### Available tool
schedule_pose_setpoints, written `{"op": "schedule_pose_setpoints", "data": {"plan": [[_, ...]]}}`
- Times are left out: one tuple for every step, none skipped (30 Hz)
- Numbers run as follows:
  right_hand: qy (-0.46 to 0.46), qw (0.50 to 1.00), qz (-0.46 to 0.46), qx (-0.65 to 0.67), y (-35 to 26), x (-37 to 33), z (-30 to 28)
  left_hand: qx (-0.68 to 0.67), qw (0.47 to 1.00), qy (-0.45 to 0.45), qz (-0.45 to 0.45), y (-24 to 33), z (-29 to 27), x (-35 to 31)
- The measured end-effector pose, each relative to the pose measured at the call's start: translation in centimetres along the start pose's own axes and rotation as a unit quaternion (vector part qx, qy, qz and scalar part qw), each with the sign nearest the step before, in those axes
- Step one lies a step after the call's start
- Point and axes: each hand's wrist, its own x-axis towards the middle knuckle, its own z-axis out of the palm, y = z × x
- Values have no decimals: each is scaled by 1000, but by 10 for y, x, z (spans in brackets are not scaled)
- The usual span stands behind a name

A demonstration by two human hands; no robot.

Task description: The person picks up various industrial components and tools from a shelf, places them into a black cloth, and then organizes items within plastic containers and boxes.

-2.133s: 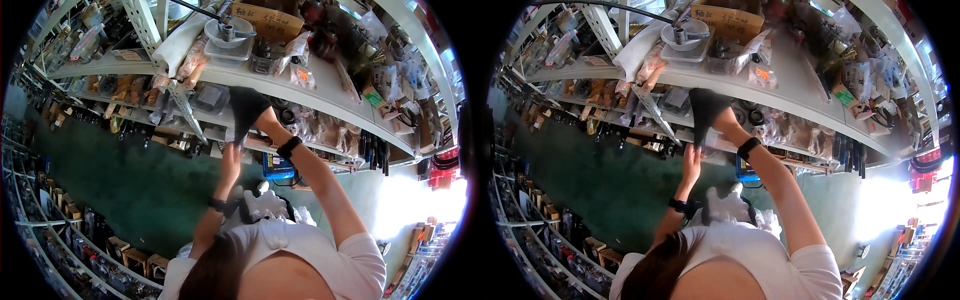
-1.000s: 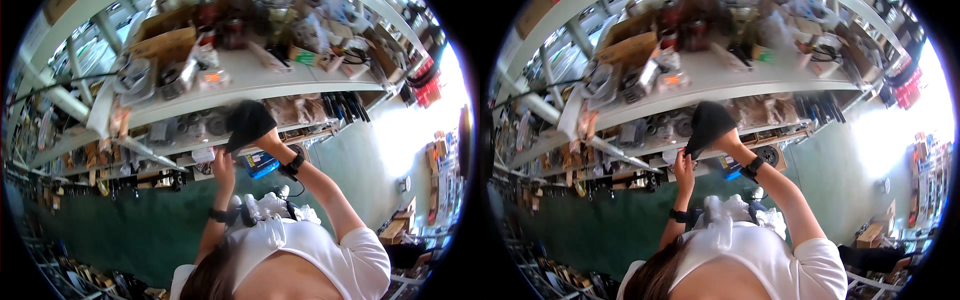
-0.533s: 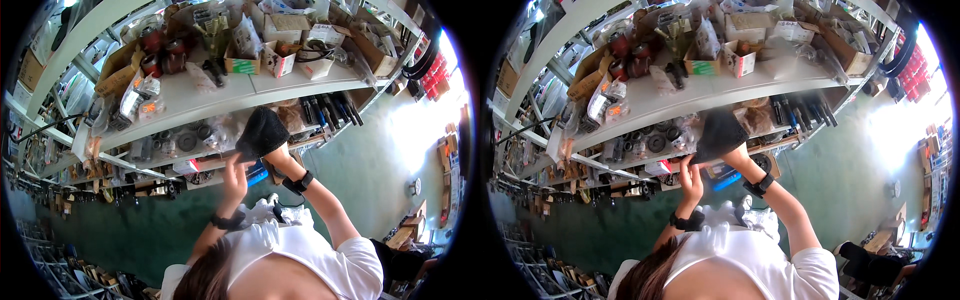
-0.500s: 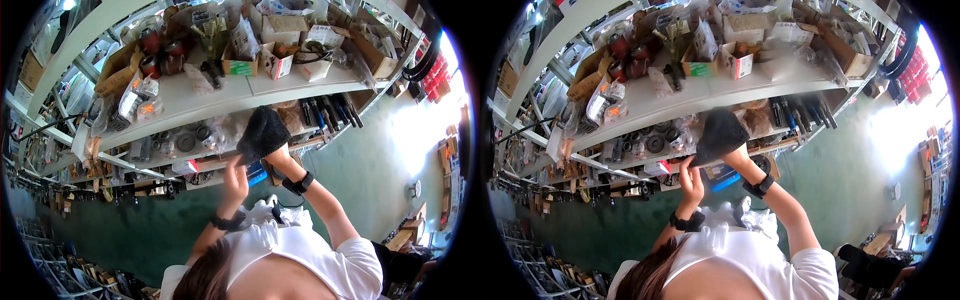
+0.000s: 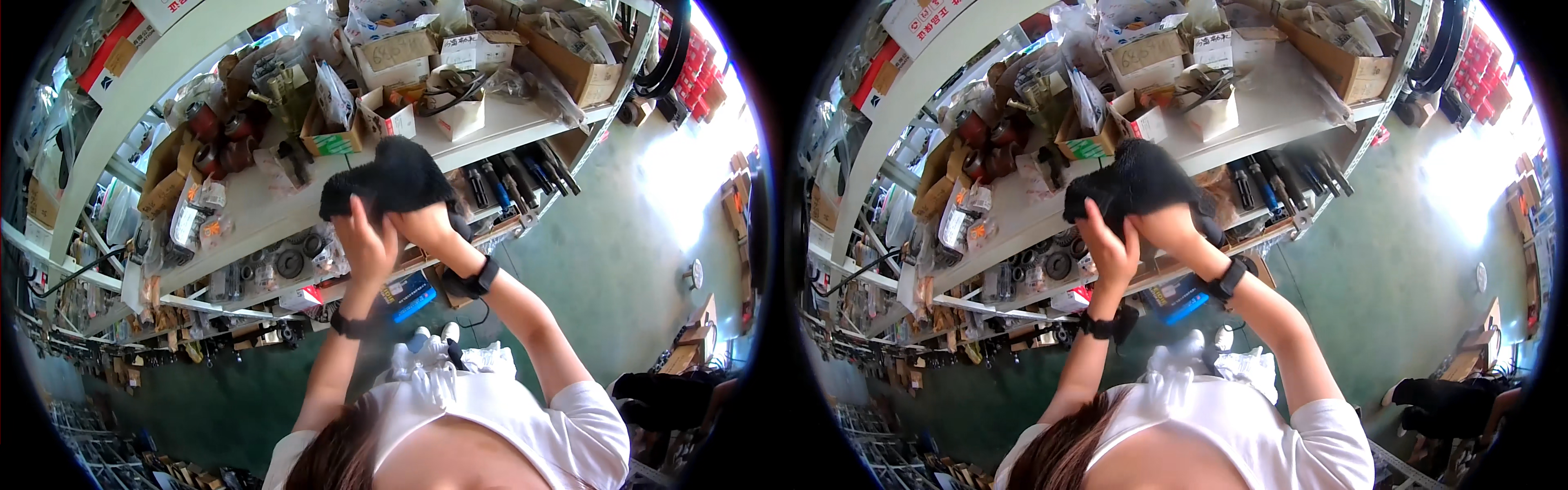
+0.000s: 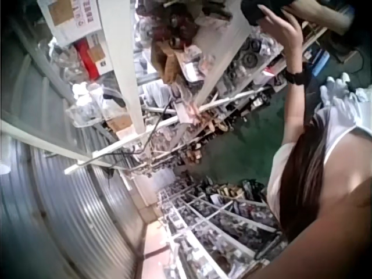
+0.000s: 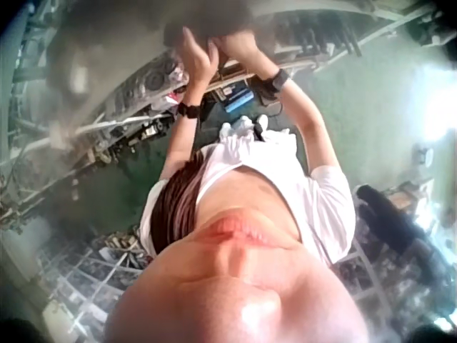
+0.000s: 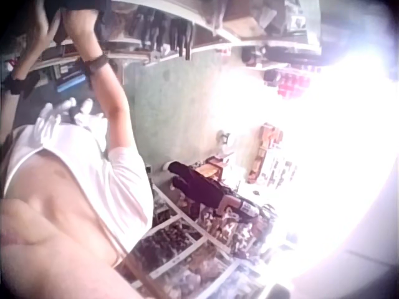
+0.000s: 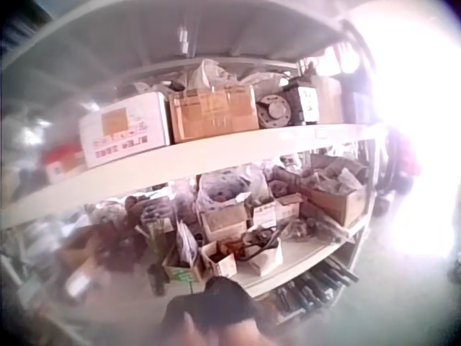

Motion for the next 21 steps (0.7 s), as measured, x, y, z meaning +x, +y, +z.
{"op": "schedule_pose_setpoints", "data": {"plan": [[45,998,-32,-43,6,9,11,32,999,-20,13,-10,7,5],[49,997,-33,-44,7,11,20,50,997,-64,-7,-15,11,3],[52,998,3,-19,9,16,25,69,993,-92,13,-26,20,3],[55,997,44,11,10,16,30,89,988,-124,33,-36,25,2],[86,996,-8,-21,20,11,41,113,988,-77,70,-44,33,4],[93,995,5,-27,21,10,44,105,988,-84,81,-49,33,3],[57,998,-3,-25,26,11,44,118,985,-87,87,-53,34,2],[21,999,-9,-22,32,11,44,131,983,-90,93,-56,37,2],[21,999,-16,-25,34,9,47,135,983,-96,77,-56,34,2],[29,999,-11,-31,37,7,48,137,984,-83,79,-55,36,4],[14,1000,1,-11,40,4,48,138,984,-73,90,-55,39,6],[-4,1000,10,12,41,4,49,143,983,-62,95,-57,41,6],[-16,1000,8,-13,42,3,51,141,983,-61,99,-60,43,6],[-13,1000,9,-15,44,5,54,154,981,-42,106,-62,44,6],[-6,1000,20,-10,44,3,57,164,980,-27,112,-65,46,3],[1,1000,31,-5,44,0,60,160,980,-31,114,-67,49,1],[2,999,37,-6,45,-1,61,161,980,-17,117,-70,52,0],[3,999,40,-3,43,1,59,161,979,-5,122,-72,55,0],[5,999,43,0,42,3,57,158,979,19,125,-73,58,0],[7,999,50,0,41,4,58,154,980,14,129,-73,59,0],[36,999,31,-14,38,5,57,151,980,27,125,-71,58,-2]]}}
